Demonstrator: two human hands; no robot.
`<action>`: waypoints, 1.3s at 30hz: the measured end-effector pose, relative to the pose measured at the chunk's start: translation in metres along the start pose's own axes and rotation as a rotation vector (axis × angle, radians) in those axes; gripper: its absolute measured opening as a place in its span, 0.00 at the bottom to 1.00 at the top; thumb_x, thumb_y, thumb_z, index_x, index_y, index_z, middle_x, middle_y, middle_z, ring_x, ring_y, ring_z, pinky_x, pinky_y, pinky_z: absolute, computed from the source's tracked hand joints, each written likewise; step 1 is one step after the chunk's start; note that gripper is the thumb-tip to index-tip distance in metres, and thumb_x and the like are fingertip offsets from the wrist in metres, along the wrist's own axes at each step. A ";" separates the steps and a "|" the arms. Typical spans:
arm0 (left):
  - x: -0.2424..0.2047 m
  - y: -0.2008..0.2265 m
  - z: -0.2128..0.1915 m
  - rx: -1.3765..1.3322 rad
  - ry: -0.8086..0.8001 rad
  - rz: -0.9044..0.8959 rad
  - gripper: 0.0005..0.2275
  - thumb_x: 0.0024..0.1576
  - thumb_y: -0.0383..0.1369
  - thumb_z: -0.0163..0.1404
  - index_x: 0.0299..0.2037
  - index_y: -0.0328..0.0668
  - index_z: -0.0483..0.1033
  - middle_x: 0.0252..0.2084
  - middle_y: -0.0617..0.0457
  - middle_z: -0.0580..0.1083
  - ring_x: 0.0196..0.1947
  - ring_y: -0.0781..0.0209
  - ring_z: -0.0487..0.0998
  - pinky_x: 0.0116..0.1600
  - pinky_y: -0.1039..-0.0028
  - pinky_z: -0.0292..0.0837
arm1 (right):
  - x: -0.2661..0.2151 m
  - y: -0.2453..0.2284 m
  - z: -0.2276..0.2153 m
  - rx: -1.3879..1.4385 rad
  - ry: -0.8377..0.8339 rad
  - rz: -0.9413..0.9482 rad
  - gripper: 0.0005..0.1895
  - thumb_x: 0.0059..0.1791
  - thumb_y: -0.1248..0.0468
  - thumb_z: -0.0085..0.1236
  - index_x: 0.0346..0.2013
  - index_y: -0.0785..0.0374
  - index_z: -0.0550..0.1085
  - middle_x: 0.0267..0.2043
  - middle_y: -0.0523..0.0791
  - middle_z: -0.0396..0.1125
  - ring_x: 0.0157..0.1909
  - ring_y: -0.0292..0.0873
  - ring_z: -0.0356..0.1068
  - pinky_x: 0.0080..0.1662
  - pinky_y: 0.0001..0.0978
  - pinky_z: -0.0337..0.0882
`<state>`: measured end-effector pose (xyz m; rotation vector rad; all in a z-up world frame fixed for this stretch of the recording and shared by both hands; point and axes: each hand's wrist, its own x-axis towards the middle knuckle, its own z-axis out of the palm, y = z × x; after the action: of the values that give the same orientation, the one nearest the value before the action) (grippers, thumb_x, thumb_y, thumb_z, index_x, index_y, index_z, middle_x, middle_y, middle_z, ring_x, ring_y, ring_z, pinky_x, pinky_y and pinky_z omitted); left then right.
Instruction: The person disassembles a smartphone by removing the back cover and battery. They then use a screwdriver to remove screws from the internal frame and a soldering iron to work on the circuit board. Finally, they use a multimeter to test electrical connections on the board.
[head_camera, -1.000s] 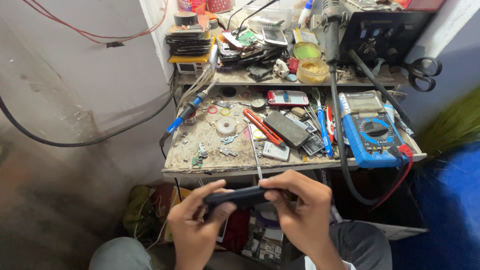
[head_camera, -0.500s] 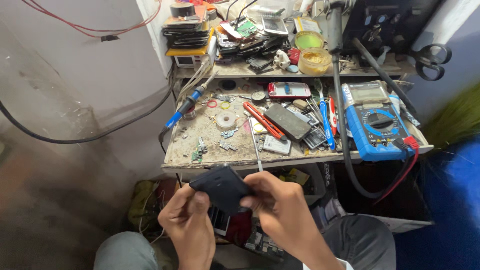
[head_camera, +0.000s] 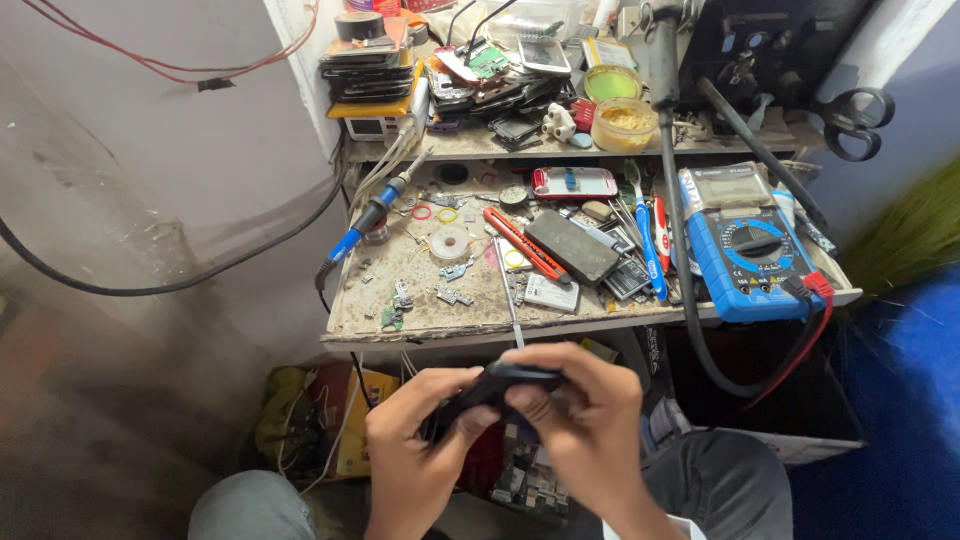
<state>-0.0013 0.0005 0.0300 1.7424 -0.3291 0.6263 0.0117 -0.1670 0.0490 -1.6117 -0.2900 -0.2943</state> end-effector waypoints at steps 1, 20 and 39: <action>0.000 0.001 0.001 0.028 0.027 -0.003 0.12 0.46 0.23 0.64 0.39 0.33 0.80 0.33 0.50 0.79 0.31 0.63 0.81 0.38 0.76 0.74 | 0.002 -0.001 -0.002 0.011 -0.037 0.022 0.13 0.44 0.73 0.68 0.43 0.69 0.80 0.38 0.49 0.78 0.38 0.38 0.76 0.40 0.27 0.76; -0.016 -0.032 -0.012 -0.081 0.207 0.011 0.11 0.50 0.23 0.65 0.41 0.30 0.82 0.32 0.52 0.76 0.31 0.68 0.72 0.37 0.78 0.65 | 0.019 -0.020 -0.016 -0.208 -0.189 -0.289 0.13 0.40 0.71 0.73 0.36 0.67 0.78 0.39 0.48 0.79 0.40 0.40 0.80 0.41 0.27 0.77; -0.004 0.013 -0.001 0.220 -0.028 0.262 0.11 0.49 0.28 0.64 0.40 0.34 0.79 0.30 0.47 0.74 0.30 0.51 0.76 0.35 0.67 0.70 | 0.003 -0.012 -0.011 0.205 -0.049 -0.272 0.29 0.44 0.63 0.67 0.56 0.66 0.68 0.41 0.48 0.75 0.42 0.35 0.77 0.44 0.23 0.77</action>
<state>-0.0119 -0.0027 0.0380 1.9366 -0.5299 0.8529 0.0097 -0.1774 0.0614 -1.3780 -0.5616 -0.4198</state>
